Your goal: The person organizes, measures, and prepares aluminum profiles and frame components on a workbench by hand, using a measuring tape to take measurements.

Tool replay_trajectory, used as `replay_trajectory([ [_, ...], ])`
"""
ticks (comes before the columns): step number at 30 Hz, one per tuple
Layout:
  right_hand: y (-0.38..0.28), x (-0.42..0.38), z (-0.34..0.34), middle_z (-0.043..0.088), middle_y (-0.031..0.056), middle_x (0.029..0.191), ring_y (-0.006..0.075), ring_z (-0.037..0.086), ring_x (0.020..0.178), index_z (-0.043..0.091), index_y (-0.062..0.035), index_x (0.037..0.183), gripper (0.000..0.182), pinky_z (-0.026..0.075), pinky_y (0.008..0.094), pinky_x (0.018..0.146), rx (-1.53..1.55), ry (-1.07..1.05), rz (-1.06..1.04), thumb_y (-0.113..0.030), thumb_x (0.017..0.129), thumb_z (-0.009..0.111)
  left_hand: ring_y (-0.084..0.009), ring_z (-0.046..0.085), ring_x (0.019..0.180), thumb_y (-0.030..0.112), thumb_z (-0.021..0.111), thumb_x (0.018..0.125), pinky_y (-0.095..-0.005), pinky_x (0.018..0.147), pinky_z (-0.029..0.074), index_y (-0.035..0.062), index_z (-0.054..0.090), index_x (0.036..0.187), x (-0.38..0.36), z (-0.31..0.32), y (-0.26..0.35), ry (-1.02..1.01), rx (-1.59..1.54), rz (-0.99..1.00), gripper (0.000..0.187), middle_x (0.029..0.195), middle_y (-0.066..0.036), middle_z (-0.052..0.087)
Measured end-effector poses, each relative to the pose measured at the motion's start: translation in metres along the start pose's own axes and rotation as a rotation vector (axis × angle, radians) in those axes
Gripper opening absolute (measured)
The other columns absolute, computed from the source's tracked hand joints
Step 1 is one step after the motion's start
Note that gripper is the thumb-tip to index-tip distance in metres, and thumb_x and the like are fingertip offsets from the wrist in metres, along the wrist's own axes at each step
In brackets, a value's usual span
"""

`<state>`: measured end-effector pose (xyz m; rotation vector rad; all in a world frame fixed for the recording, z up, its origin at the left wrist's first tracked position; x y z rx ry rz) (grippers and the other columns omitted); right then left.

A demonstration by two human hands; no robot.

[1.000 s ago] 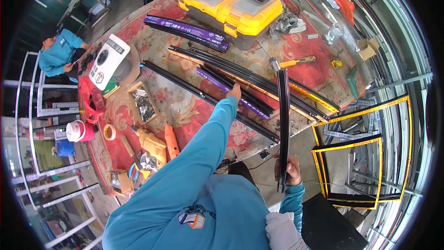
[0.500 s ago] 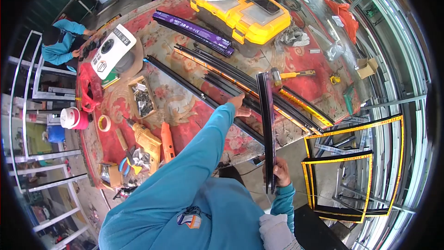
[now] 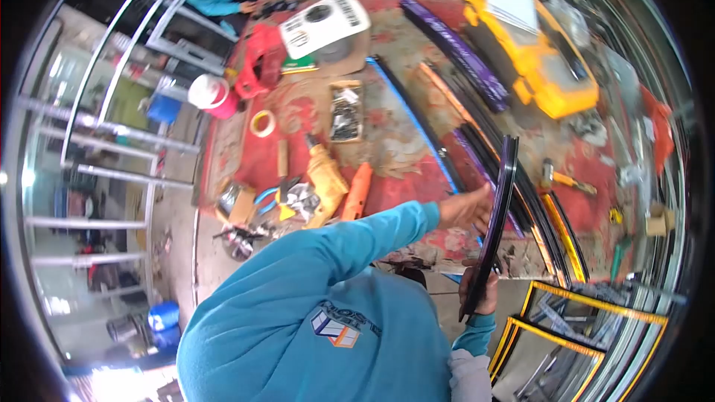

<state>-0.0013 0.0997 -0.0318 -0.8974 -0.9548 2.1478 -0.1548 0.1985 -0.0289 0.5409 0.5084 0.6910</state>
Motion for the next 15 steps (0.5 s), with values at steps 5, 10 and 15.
replay_trajectory([
  [5, 0.009, 0.053, 0.074, 0.06, 0.0078, 0.07, 0.0133, 0.056, 0.051, 0.05, 0.0017, 0.123, 0.082, 0.045, 0.0254, 0.043, -0.1, -0.334, 0.208, -0.072, 0.086, 0.055, -0.0214, 0.057, 0.118, 0.038, 0.067, 0.095, -0.0402, 0.104, 0.043, 0.0058, 0.047, 0.138, -0.12, 0.017, 0.002, 0.247, 0.212, 0.365, 0.057, 0.128, -0.01, 0.06],
  [10, 0.022, 0.091, 0.186, 0.064, 0.0098, 0.086, 0.0158, 0.063, 0.065, 0.05, -0.0013, 0.125, 0.053, 0.052, 0.0274, 0.059, -0.25, -0.609, 0.5, -0.046, 0.097, 0.056, -0.0204, 0.064, 0.099, 0.027, 0.067, 0.092, -0.0359, 0.089, 0.051, 0.0019, 0.052, 0.123, -0.248, -0.022, 0.014, 0.696, 0.087, 0.608, 0.042, 0.107, -0.01, 0.065],
  [15, 0.067, 0.119, 0.274, 0.065, 0.0073, 0.089, 0.0126, 0.062, 0.077, 0.055, 0.0008, 0.119, 0.041, 0.051, 0.0279, 0.068, -0.631, -0.867, 0.586, -0.034, 0.098, 0.058, -0.0258, 0.065, 0.096, 0.025, 0.062, 0.091, -0.0437, 0.084, 0.056, 0.0034, 0.051, 0.116, -0.383, -0.07, -0.018, 1.091, -0.153, 0.856, 0.035, 0.099, -0.011, 0.063],
])
Point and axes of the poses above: each hand's wrist, its own x-axis towards the middle knuckle, its own z-axis out of the palm, y = z × x, the point moved 7 cm from there along x, towards the middle knuckle
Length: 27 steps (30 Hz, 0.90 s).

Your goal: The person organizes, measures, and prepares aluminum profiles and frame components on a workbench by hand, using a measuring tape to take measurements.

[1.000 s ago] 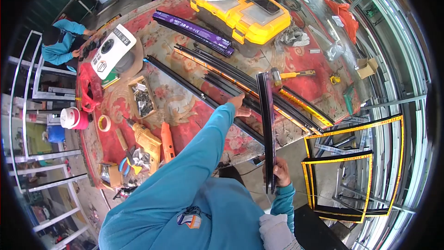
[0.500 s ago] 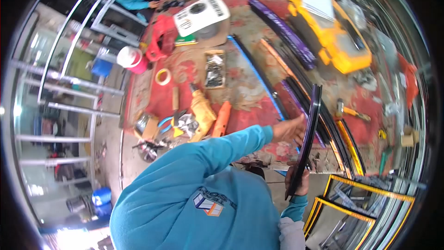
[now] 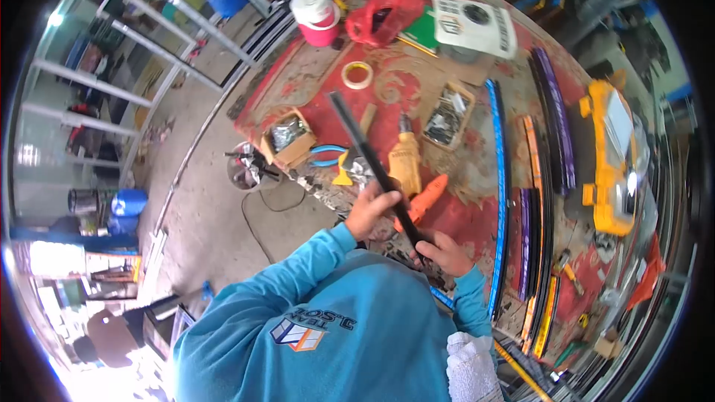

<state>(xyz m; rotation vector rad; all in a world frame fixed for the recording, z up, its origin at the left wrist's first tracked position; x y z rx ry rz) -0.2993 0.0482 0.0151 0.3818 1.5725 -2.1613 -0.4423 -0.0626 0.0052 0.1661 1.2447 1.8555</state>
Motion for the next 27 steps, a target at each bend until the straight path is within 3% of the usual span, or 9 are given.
replay_trajectory([
  [1, 0.001, 0.017, -0.002, 0.065, 0.0058, 0.09, 0.0114, 0.061, 0.077, 0.06, 0.0018, 0.116, 0.042, 0.05, 0.0282, 0.069, -0.239, 0.022, -0.062, -0.034, 0.094, 0.065, -0.0256, 0.065, 0.094, 0.024, 0.062, 0.091, -0.0437, 0.084, 0.056, 0.0041, 0.051, 0.116, -0.004, -0.029, 0.009, 0.107, -0.051, 0.04, 0.034, 0.098, -0.01, 0.063],
  [7, -0.008, 0.112, -0.006, 0.064, 0.0046, 0.088, 0.0112, 0.059, 0.077, 0.062, 0.0021, 0.115, 0.04, 0.051, 0.029, 0.07, -0.481, 0.021, -0.023, -0.028, 0.091, 0.072, -0.0196, 0.061, 0.079, 0.02, 0.062, 0.088, -0.0379, 0.072, 0.056, 0.0053, 0.051, 0.111, -0.033, -0.186, 0.056, 0.534, 0.043, 0.246, 0.03, 0.089, -0.006, 0.057],
  [12, -0.085, 0.239, -0.019, 0.064, 0.0018, 0.088, 0.0084, 0.058, 0.081, 0.064, -0.001, 0.109, 0.031, 0.05, 0.027, 0.072, -0.33, 0.016, -0.139, -0.026, 0.092, 0.07, -0.0145, 0.056, 0.06, 0.024, 0.067, 0.083, -0.0281, 0.055, 0.047, 0.0005, 0.05, 0.116, -0.052, -0.265, 0.094, 0.559, 0.117, 0.258, 0.044, 0.074, -0.005, 0.054],
  [14, -0.118, 0.306, -0.052, 0.066, 0.0058, 0.09, 0.0132, 0.061, 0.083, 0.065, -0.0008, 0.106, 0.029, 0.051, 0.031, 0.075, -0.678, 0.155, -0.231, -0.025, 0.091, 0.069, -0.0135, 0.055, 0.059, 0.029, 0.071, 0.079, -0.0266, 0.053, 0.046, -0.0009, 0.051, 0.115, -0.056, -0.279, 0.116, 0.493, 0.143, 0.171, 0.051, 0.075, -0.004, 0.055],
  [16, -0.163, 0.369, -0.081, 0.068, 0.0128, 0.093, 0.0209, 0.065, 0.085, 0.066, 0.0002, 0.101, 0.026, 0.052, 0.0359, 0.078, -0.909, 0.31, -0.497, -0.022, 0.088, 0.068, -0.0084, 0.052, 0.077, 0.021, 0.074, 0.075, -0.025, 0.067, 0.043, -0.0005, 0.054, 0.12, -0.064, -0.312, 0.11, 0.529, 0.189, 0.095, 0.054, 0.088, 0.002, 0.054],
  [18, -0.204, 0.429, -0.117, 0.068, 0.0194, 0.098, 0.0317, 0.066, 0.092, 0.067, 0.0011, 0.099, 0.023, 0.051, 0.0419, 0.083, -0.907, 0.486, -0.52, -0.018, 0.087, 0.065, -0.0081, 0.051, 0.077, 0.018, 0.076, 0.072, -0.0249, 0.067, 0.044, -0.0013, 0.052, 0.122, -0.07, -0.332, 0.115, 0.538, 0.233, 0.034, 0.059, 0.089, 0.002, 0.053],
  [20, -0.24, 0.488, -0.162, 0.068, 0.0213, 0.099, 0.0382, 0.065, 0.097, 0.068, 0.001, 0.1, 0.022, 0.051, 0.0449, 0.086, -1.099, 0.744, -0.732, -0.014, 0.086, 0.062, -0.0086, 0.051, 0.078, 0.018, 0.075, 0.071, -0.0254, 0.068, 0.044, -0.0025, 0.051, 0.124, -0.073, -0.336, 0.132, 0.576, 0.237, 0.034, 0.062, 0.09, 0.001, 0.054],
  [24, -0.293, 0.57, -0.221, 0.064, 0.0292, 0.107, 0.0447, 0.059, 0.104, 0.067, 0.0006, 0.106, 0.027, 0.049, 0.0475, 0.094, -1.35, 0.891, -0.673, -0.008, 0.083, 0.057, -0.0096, 0.053, 0.083, 0.019, 0.075, 0.071, -0.0255, 0.072, 0.045, -0.0037, 0.05, 0.126, -0.089, -0.366, 0.119, 0.61, 0.218, -0.025, 0.065, 0.095, 0.0, 0.056],
  [27, -0.296, 0.599, -0.243, 0.053, 0.0276, 0.131, 0.0434, 0.056, 0.116, 0.055, -0.0047, 0.128, 0.044, 0.046, 0.0479, 0.102, -1.559, 0.891, -0.158, -0.012, 0.085, 0.058, -0.0123, 0.055, 0.096, 0.021, 0.075, 0.071, -0.0272, 0.086, 0.045, -0.0051, 0.049, 0.13, -0.097, -0.38, 0.105, 0.693, 0.178, -0.039, 0.07, 0.106, -0.003, 0.059],
])
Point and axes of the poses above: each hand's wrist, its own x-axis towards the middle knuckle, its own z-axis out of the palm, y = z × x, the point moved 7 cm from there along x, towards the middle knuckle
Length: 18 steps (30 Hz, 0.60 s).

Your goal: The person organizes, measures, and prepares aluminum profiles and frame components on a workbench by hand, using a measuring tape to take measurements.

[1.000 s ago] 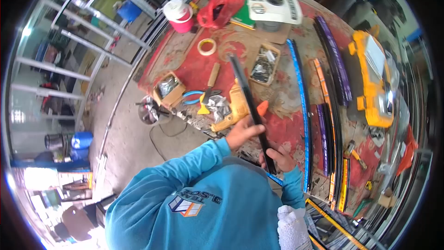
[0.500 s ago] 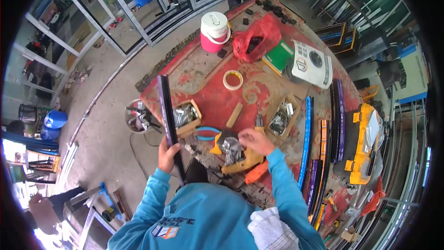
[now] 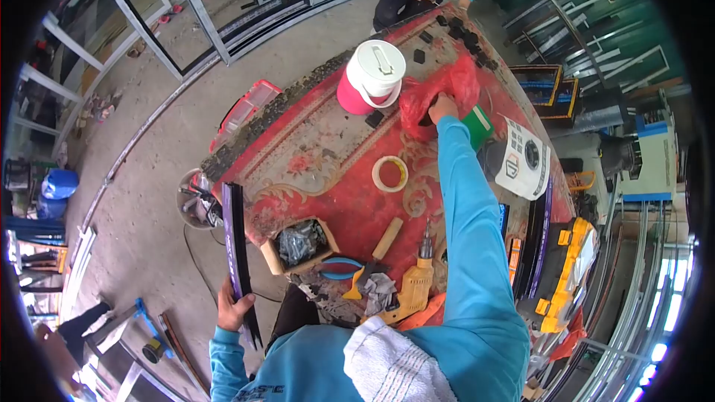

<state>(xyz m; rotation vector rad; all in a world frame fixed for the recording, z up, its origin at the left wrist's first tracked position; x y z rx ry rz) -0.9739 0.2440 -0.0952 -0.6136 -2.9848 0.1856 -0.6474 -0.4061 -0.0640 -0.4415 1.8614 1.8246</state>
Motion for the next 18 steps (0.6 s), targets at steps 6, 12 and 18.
replay_trajectory([
  [6, -0.004, 0.007, 0.011, 0.045, 0.0176, 0.145, 0.0396, 0.058, 0.119, 0.045, -0.013, 0.141, 0.053, 0.05, 0.0489, 0.097, -0.175, -0.038, 0.181, -0.016, 0.09, 0.057, -0.0109, 0.054, 0.092, 0.021, 0.075, 0.07, -0.026, 0.083, 0.045, -0.0039, 0.05, 0.129, 0.014, 0.004, 0.001, -0.008, -0.006, -0.02, 0.068, 0.103, -0.001, 0.058],
  [12, 0.005, 0.013, 0.003, 0.062, 0.0218, 0.119, 0.0434, 0.063, 0.104, 0.064, -0.005, 0.111, 0.031, 0.052, 0.05, 0.09, -0.125, 0.021, 0.002, -0.013, 0.081, 0.067, -0.0104, 0.054, 0.08, 0.03, 0.076, 0.069, -0.025, 0.072, 0.044, -0.0019, 0.051, 0.125, 0.026, 0.011, 0.0, 0.023, 0.021, -0.008, 0.069, 0.091, 0.0, 0.057],
  [18, 0.027, -0.013, -0.03, 0.07, 0.0209, 0.101, 0.0384, 0.068, 0.094, 0.07, -0.0036, 0.102, 0.029, 0.054, 0.0444, 0.086, 0.122, 0.105, -0.04, -0.011, 0.074, 0.075, -0.0113, 0.054, 0.081, 0.031, 0.076, 0.069, -0.0264, 0.074, 0.045, -0.0024, 0.05, 0.126, 0.026, 0.014, 0.008, 0.014, 0.014, 0.034, 0.07, 0.093, -0.002, 0.057],
])
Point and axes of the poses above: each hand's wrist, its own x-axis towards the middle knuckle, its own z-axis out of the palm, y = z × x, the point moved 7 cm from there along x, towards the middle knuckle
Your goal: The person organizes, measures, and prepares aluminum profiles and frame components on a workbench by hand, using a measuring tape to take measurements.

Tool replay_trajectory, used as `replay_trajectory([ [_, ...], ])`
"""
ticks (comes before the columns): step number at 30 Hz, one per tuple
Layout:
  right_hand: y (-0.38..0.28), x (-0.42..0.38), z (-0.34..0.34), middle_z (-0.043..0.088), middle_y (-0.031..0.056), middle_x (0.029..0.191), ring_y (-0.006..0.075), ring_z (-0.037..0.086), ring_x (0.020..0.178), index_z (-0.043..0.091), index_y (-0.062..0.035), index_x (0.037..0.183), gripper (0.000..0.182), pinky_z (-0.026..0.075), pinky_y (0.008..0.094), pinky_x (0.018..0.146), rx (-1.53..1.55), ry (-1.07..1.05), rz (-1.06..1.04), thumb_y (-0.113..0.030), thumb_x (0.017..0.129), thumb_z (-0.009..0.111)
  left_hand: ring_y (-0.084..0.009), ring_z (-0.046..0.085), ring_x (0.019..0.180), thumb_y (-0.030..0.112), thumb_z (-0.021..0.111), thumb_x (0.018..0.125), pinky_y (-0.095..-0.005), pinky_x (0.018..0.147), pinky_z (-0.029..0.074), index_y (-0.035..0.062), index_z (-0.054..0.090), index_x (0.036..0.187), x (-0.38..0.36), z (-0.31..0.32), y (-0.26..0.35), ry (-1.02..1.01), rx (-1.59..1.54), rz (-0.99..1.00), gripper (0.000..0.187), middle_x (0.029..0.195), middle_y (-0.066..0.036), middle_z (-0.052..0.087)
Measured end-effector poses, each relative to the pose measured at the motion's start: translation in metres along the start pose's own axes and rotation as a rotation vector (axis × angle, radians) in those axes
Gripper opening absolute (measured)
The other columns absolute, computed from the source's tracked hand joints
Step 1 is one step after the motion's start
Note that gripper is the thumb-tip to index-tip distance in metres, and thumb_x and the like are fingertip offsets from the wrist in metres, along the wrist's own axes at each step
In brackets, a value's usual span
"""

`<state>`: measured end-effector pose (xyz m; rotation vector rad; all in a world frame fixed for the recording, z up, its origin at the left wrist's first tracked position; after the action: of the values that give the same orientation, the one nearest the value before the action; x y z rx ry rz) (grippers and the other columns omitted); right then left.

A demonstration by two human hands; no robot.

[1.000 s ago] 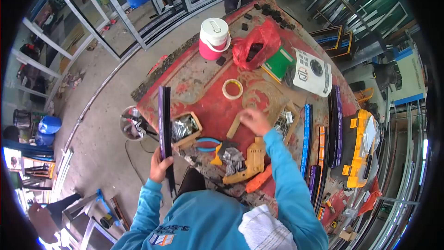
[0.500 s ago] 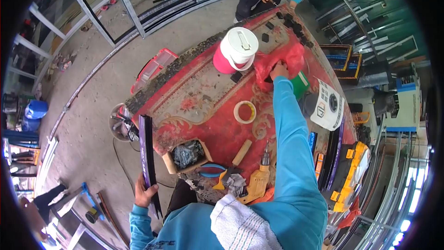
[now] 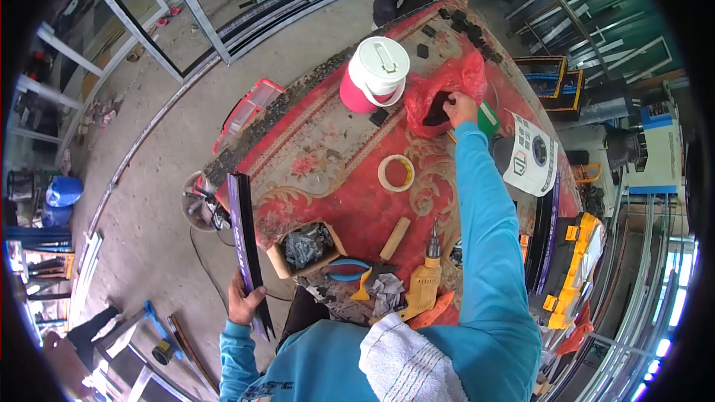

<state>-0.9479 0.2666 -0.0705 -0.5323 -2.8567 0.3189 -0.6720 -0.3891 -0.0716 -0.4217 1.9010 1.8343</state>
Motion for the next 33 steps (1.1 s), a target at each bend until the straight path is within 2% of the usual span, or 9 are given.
replay_trajectory([
  [5, 0.059, -0.008, 0.015, 0.072, 0.018, 0.096, 0.025, 0.07, 0.084, 0.071, -0.0062, 0.106, 0.032, 0.054, 0.0332, 0.08, 0.574, -0.064, 0.145, -0.012, 0.075, 0.07, -0.0132, 0.055, 0.092, 0.028, 0.076, 0.071, -0.0287, 0.083, 0.046, -0.0033, 0.05, 0.13, -0.006, 0.006, 0.003, -0.047, 0.0, 0.023, 0.071, 0.103, -0.004, 0.059],
  [9, 0.034, -0.015, 0.006, 0.073, 0.019, 0.098, 0.0376, 0.068, 0.096, 0.074, -0.0124, 0.113, 0.04, 0.052, 0.0412, 0.088, 0.251, 0.065, 0.062, -0.014, 0.076, 0.059, -0.0129, 0.055, 0.089, 0.03, 0.077, 0.071, -0.0281, 0.08, 0.046, -0.003, 0.051, 0.128, -0.014, 0.013, -0.008, -0.06, -0.009, 0.002, 0.071, 0.101, -0.003, 0.058],
  [11, 0.028, -0.002, 0.024, 0.065, 0.0256, 0.12, 0.0422, 0.062, 0.11, 0.066, -0.0155, 0.128, 0.053, 0.05, 0.0432, 0.096, 0.2, -0.069, 0.149, -0.015, 0.076, 0.054, -0.0124, 0.055, 0.088, 0.031, 0.077, 0.071, -0.0277, 0.079, 0.046, -0.0024, 0.052, 0.126, -0.018, 0.017, -0.007, -0.048, -0.004, 0.007, 0.069, 0.098, -0.003, 0.058],
  [16, -0.035, -0.003, 0.018, 0.037, 0.0263, 0.144, 0.0425, 0.053, 0.124, 0.03, -0.0261, 0.155, 0.084, 0.05, 0.0464, 0.1, -0.215, -0.285, 0.34, -0.027, 0.08, 0.068, -0.0119, 0.053, 0.088, 0.033, 0.078, 0.069, -0.027, 0.078, 0.045, -0.0026, 0.052, 0.125, -0.02, 0.021, -0.003, -0.079, 0.057, -0.017, 0.071, 0.099, -0.002, 0.057],
  [19, -0.044, 0.007, 0.028, 0.039, 0.0208, 0.14, 0.0408, 0.055, 0.122, 0.023, -0.0293, 0.156, 0.094, 0.053, 0.0461, 0.097, -0.318, -0.387, 0.311, -0.031, 0.078, 0.075, -0.0122, 0.053, 0.089, 0.034, 0.079, 0.068, -0.027, 0.079, 0.044, -0.0029, 0.052, 0.125, -0.015, 0.02, -0.01, -0.082, 0.058, -0.048, 0.073, 0.1, -0.002, 0.057],
  [21, -0.04, 0.023, 0.038, 0.04, 0.021, 0.139, 0.0423, 0.056, 0.121, 0.026, -0.0283, 0.155, 0.093, 0.054, 0.0465, 0.094, -0.366, -0.384, 0.254, -0.028, 0.077, 0.077, -0.0107, 0.056, 0.067, 0.037, 0.079, 0.067, -0.0246, 0.06, 0.046, -0.001, 0.051, 0.12, -0.009, 0.019, -0.01, -0.054, 0.082, 0.027, 0.071, 0.082, -0.002, 0.056],
  [25, -0.04, 0.038, 0.041, 0.036, 0.0199, 0.145, 0.0407, 0.054, 0.125, 0.034, -0.0166, 0.146, 0.083, 0.052, 0.0487, 0.097, -0.411, -0.436, 0.202, -0.029, 0.076, 0.078, -0.0112, 0.057, 0.067, 0.037, 0.079, 0.067, -0.0251, 0.06, 0.047, -0.0016, 0.051, 0.121, 0.0, 0.018, -0.012, -0.01, 0.05, 0.035, 0.072, 0.081, -0.002, 0.056],
  [27, -0.047, 0.03, 0.041, 0.033, 0.0231, 0.151, 0.0438, 0.055, 0.123, 0.037, -0.0082, 0.144, 0.081, 0.049, 0.0472, 0.102, -0.393, -0.494, 0.116, -0.026, 0.076, 0.076, -0.012, 0.058, 0.068, 0.037, 0.08, 0.067, -0.0262, 0.06, 0.049, -0.002, 0.05, 0.122, 0.006, 0.022, -0.008, -0.037, 0.035, 0.011, 0.073, 0.082, -0.003, 0.056],
  [33, -0.032, 0.033, 0.07, 0.032, 0.0145, 0.156, 0.0431, 0.046, 0.133, 0.031, -0.014, 0.151, 0.087, 0.046, 0.0488, 0.106, -0.377, -0.519, 0.176, -0.021, 0.077, 0.076, -0.0112, 0.054, 0.089, 0.025, 0.078, 0.07, -0.0268, 0.079, 0.045, -0.0028, 0.05, 0.128, 0.015, 0.023, -0.001, -0.079, -0.015, -0.044, 0.071, 0.1, -0.002, 0.058],
])
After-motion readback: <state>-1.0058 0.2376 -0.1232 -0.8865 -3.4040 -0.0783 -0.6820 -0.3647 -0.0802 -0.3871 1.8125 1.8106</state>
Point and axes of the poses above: each hand's wrist, its own x-axis towards the middle knuckle, its own z-axis out of the palm, y = z × x, the point moved 7 cm from there along x, towards the middle knuckle
